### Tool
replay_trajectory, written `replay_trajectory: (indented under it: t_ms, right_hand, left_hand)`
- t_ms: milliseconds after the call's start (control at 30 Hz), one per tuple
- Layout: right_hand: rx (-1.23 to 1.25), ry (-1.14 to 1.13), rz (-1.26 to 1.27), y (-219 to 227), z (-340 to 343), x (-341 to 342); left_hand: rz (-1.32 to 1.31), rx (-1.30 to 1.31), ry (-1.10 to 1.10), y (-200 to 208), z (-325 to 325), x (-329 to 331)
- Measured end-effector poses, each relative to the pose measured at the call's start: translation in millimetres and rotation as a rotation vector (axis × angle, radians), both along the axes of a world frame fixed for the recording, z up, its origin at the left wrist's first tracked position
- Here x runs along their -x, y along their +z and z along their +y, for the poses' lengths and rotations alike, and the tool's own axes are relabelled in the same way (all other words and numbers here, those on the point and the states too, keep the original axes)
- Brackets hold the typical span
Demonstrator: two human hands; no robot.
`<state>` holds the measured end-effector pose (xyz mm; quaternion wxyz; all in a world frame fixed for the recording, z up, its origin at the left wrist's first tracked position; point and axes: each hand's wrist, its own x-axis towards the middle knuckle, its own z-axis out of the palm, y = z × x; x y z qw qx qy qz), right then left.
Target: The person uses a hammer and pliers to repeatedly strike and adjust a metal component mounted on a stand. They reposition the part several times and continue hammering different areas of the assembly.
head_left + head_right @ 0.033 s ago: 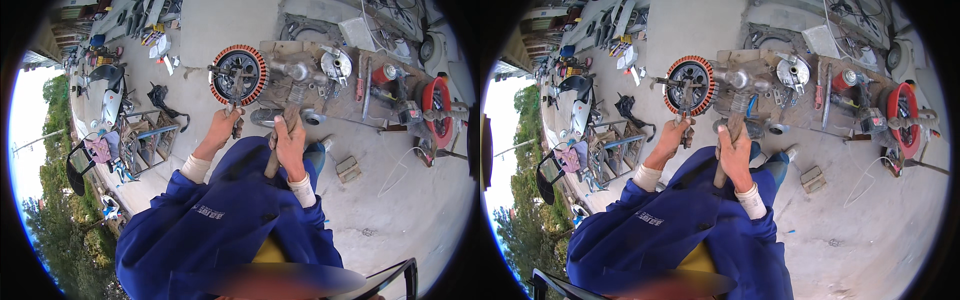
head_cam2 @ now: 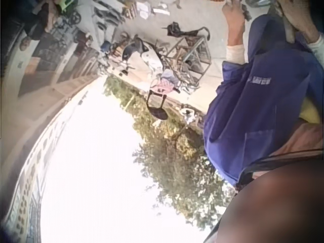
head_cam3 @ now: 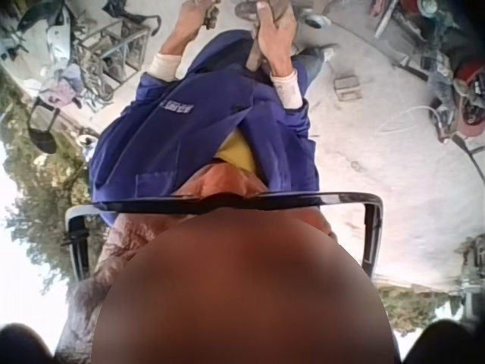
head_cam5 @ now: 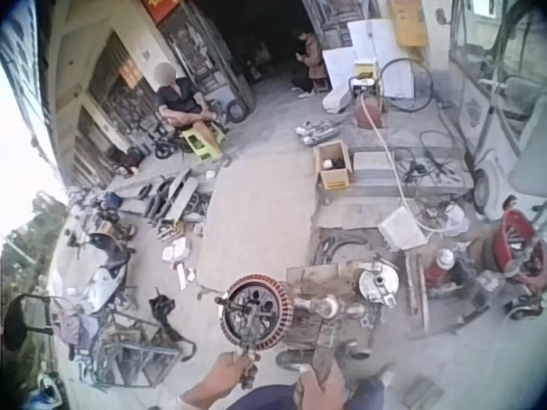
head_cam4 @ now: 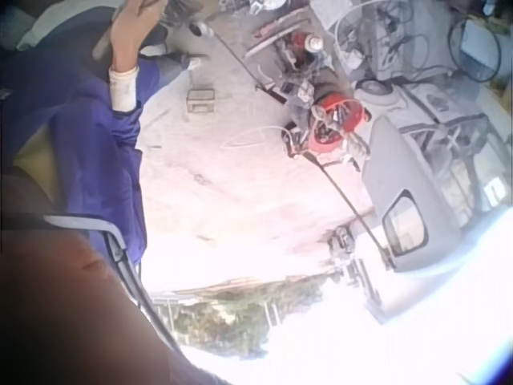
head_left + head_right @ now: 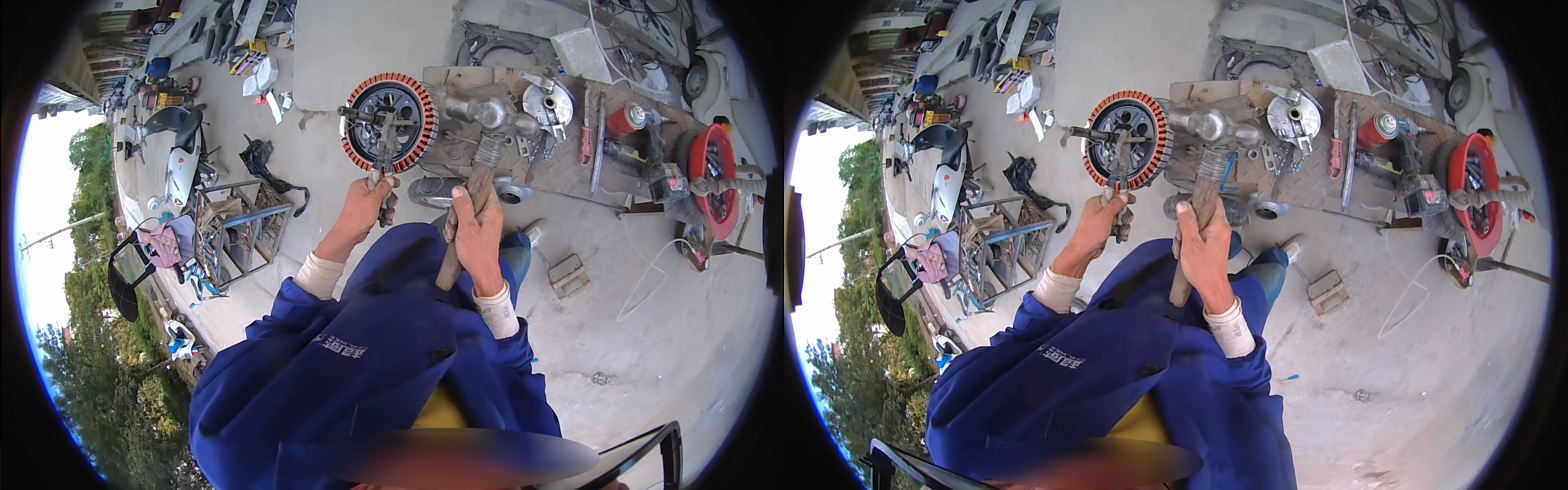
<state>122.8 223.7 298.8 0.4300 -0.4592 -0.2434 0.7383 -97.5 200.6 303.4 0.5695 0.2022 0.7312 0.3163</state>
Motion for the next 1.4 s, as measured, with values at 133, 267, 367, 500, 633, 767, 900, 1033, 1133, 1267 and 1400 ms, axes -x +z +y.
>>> replay_trajectory:
  t_ms: [133,267,367,500,633,767,900,1033,1133,1267,1400]
  right_hand:
    - [0.046,0.005,-0.014,-1,0,-3]
    - [0.061,0.057,0.015,-9,-5,1]
    - [0.064,0.095,0.017,-10,-6,4]
    - [0.074,0.111,0.011,-9,-6,9]
    - [0.080,0.129,0.027,-8,-6,11]
    - [0.071,0.125,0.056,-14,-6,16]
    - [0.066,0.135,0.011,-10,-3,14]
    - [0.063,0.021,-0.029,-4,0,4]
    - [-0.002,-0.148,-0.024,-6,0,1]
    - [0.014,-0.121,-0.017,-5,-7,19]
    - [0.020,0.175,-0.016,-6,-8,22]
  left_hand:
    - [0.036,0.004,-0.021,-1,1,2]
    - [0.028,-0.003,-0.028,-1,1,3]
    - [0.044,0.018,-0.012,3,2,-2]
    - [0.041,0.012,0.001,6,5,-2]
    - [0.024,0.029,-0.007,5,4,-1]
    - [0.032,0.041,-0.003,7,5,-2]
    - [0.001,0.029,0.021,8,5,-2]
    - [-0.008,0.033,0.012,7,3,0]
    - [-0.004,0.036,-0.002,8,3,1]
    - [-0.015,0.038,-0.003,7,3,2]
    - [0.013,0.048,-0.009,5,1,2]
